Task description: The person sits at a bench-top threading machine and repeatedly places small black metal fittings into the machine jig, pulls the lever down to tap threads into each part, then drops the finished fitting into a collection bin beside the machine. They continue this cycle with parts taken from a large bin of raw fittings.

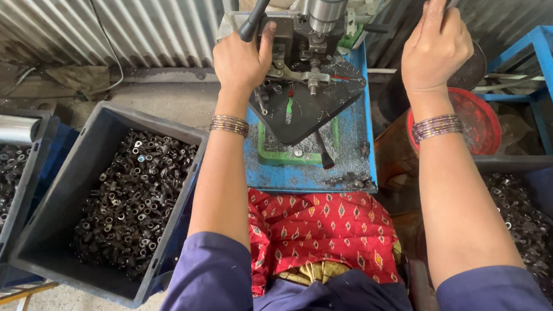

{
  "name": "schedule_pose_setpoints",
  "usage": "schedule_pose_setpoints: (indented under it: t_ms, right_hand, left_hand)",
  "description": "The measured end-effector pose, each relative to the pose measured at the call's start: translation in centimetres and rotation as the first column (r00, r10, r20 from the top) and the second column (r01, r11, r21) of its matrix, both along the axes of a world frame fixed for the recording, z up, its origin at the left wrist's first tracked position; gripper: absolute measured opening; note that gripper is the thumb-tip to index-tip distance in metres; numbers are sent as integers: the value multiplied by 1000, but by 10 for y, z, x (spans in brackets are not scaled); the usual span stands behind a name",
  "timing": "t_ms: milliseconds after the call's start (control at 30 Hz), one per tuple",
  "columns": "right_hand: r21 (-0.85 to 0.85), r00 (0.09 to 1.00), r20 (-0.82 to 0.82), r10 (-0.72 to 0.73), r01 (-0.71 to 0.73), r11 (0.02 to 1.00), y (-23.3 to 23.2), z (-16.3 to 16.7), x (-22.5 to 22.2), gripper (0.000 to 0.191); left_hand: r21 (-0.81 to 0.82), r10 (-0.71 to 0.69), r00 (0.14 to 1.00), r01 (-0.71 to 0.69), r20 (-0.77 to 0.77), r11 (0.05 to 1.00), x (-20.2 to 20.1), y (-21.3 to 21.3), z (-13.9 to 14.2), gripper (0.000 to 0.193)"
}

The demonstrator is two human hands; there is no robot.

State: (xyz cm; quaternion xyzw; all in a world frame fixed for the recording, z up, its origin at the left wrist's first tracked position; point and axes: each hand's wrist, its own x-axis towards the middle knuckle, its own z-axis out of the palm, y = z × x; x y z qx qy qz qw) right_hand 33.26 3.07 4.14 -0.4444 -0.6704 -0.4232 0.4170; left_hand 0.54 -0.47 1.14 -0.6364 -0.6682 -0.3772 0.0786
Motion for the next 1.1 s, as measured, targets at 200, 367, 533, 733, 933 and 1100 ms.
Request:
schedule_pose_setpoints:
  t_ms: [200,367,533,733,933,1100]
  right_hand:
    - [-9,1000,-7,10,-10,1000,5,-4,2,50]
    - [-11,1000,-10,30,-30,999,10,-6,3,54]
    - [-6,998,-23,62,-63,998,13,-8,4,54]
    - [-9,996,-27,81,-81,997,15,-9,3,52]
    - [-13,993,-42,106,-107,994,18,-11,1,54]
    - [4,992,-41,118,-118,993,19,-12,-1,51]
  left_hand:
    - [54,-11,1000,10,5,999,0,0,0,60]
    - [-17,34,999,-34,-3,999,1,3,-3,65]
    - [12,21,1000,-21,-12,1000,1,6,-7,68]
    - [-2,21,1000,-21,-6,1000,0,6,-7,69]
    - [28,16,1000,-16,12,999,1,2,-4,62]
    - [56,-4,999,2,34,998,0,-1,-2,56]
